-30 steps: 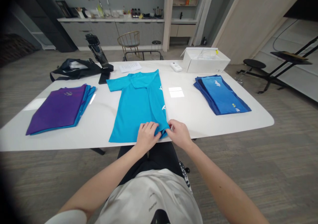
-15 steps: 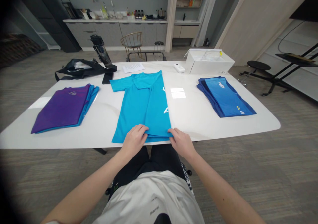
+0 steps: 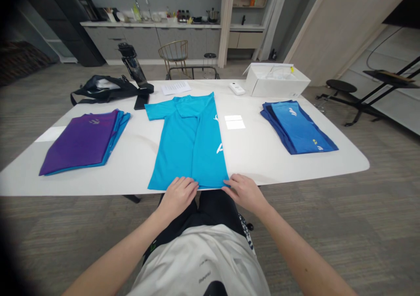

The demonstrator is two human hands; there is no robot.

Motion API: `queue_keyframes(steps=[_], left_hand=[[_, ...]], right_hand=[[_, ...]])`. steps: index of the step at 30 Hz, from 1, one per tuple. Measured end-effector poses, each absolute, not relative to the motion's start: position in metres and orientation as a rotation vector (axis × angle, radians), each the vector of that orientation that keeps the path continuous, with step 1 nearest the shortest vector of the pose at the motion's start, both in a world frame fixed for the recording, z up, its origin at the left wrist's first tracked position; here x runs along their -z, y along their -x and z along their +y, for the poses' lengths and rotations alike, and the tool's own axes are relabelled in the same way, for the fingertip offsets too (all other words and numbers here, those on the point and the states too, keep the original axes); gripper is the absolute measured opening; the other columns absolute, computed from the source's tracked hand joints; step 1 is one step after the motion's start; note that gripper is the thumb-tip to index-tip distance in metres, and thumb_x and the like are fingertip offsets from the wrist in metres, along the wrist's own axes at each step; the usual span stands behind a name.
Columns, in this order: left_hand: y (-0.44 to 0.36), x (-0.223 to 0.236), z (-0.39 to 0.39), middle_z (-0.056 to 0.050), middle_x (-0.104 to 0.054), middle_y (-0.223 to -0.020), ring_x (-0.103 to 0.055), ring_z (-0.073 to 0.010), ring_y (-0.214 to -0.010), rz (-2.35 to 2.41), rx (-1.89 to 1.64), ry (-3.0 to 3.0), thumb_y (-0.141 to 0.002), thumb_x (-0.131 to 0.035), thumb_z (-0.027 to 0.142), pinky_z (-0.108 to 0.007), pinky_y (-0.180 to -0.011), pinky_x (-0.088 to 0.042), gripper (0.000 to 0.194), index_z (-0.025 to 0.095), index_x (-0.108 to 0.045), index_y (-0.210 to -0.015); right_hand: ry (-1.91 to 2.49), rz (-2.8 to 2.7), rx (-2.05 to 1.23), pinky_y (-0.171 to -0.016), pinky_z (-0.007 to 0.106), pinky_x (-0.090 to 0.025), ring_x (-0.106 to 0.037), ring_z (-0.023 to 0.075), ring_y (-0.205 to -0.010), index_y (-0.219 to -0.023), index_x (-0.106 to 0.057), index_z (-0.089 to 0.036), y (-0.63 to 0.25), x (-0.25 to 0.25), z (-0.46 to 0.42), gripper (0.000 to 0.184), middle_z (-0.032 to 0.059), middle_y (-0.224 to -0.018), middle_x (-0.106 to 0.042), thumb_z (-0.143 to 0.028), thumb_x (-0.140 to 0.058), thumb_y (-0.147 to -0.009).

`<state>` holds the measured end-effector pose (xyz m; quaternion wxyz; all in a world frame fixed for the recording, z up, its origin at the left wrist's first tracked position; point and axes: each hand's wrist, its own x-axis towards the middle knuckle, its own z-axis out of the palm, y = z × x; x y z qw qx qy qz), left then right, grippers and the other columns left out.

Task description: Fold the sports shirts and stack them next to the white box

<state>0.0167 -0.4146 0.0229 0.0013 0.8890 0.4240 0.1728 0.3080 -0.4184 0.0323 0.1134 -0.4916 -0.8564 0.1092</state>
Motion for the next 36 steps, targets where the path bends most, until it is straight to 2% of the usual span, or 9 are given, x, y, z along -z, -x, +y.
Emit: queue_keyframes(steps=[4, 6, 10, 17, 25, 31, 36], left_hand=[[-0.012, -0.029, -0.405, -0.005, -0.07, -0.094, -0.064, -0.0206, -0.089, 1.343, -0.618, -2.706, -0.107, -0.044, 0.03, -0.039, -0.082, -0.045, 0.025, 0.023, -0.068, -0.1], [-0.012, -0.034, -0.392, -0.005, -0.07, -0.098, -0.063, -0.0211, -0.092, 1.387, -0.616, -2.686, -0.107, -0.042, 0.03, -0.039, -0.083, -0.045, 0.025, 0.023, -0.067, -0.108], [-0.016, -0.032, -0.364, -0.007, -0.068, -0.102, -0.063, -0.0235, -0.096, 1.434, -0.499, -2.728, -0.106, -0.043, 0.03, -0.038, -0.083, -0.046, 0.024, 0.023, -0.064, -0.115], [-0.011, -0.024, -0.343, -0.006, -0.07, -0.103, -0.066, -0.0236, -0.098, 1.389, -0.403, -2.696, -0.106, -0.045, 0.033, -0.038, -0.085, -0.049, 0.024, 0.023, -0.064, -0.116], [-0.006, -0.029, -0.274, -0.008, -0.072, -0.113, -0.068, -0.0248, -0.104, 1.457, -0.318, -2.631, -0.104, -0.048, 0.034, -0.036, -0.087, -0.051, 0.029, 0.023, -0.061, -0.128], [0.004, -0.034, -0.182, -0.008, -0.071, -0.112, -0.067, -0.0236, -0.1, 1.534, -0.363, -2.521, -0.104, -0.047, 0.036, -0.035, -0.085, -0.05, 0.029, 0.024, -0.065, -0.122], [0.015, -0.042, -0.064, -0.013, -0.065, -0.126, -0.058, -0.0295, -0.12, 1.898, -0.42, -2.406, -0.103, -0.044, 0.031, -0.043, -0.099, -0.043, 0.032, 0.021, -0.063, -0.127]], right_hand=[[1.483, -2.426, -0.422, -0.076, 0.035, -0.047, -0.064, 0.0207, -0.079, -0.087, -0.072, -0.022, -0.306, -0.039, -0.406, 0.045, 0.0062, -0.081, -0.067, -0.043, -0.039, -0.108], [1.511, -2.34, -0.455, -0.076, 0.034, -0.047, -0.064, 0.0194, -0.077, -0.091, -0.071, -0.023, -0.303, -0.041, -0.392, 0.041, 0.0052, -0.084, -0.068, -0.043, -0.039, -0.108], [1.543, -2.262, -0.402, -0.08, 0.033, -0.048, -0.066, 0.0203, -0.086, -0.109, -0.069, -0.025, -0.296, -0.04, -0.355, 0.029, 0.0059, -0.098, -0.071, -0.042, -0.047, -0.104], [1.597, -2.373, -0.388, -0.075, 0.029, -0.044, -0.064, 0.0186, -0.08, -0.104, -0.069, -0.024, -0.299, -0.03, -0.318, 0.025, 0.0033, -0.092, -0.068, -0.038, -0.049, -0.102], [1.622, -2.292, -0.427, -0.074, 0.03, -0.044, -0.066, 0.02, -0.085, -0.116, -0.068, -0.024, -0.292, -0.026, -0.255, 0.026, 0.0057, -0.102, -0.071, -0.038, -0.051, -0.101], [1.676, -2.274, -0.341, -0.074, 0.031, -0.043, -0.064, 0.0208, -0.084, -0.111, -0.072, -0.025, -0.284, -0.028, -0.182, 0.028, 0.006, -0.097, -0.071, -0.039, -0.049, -0.102], [1.753, -2.106, -0.247, -0.081, 0.035, -0.046, -0.064, 0.0249, -0.091, -0.111, -0.072, -0.023, -0.274, -0.029, -0.079, 0.027, 0.009, -0.101, -0.069, -0.035, -0.051, -0.099]])
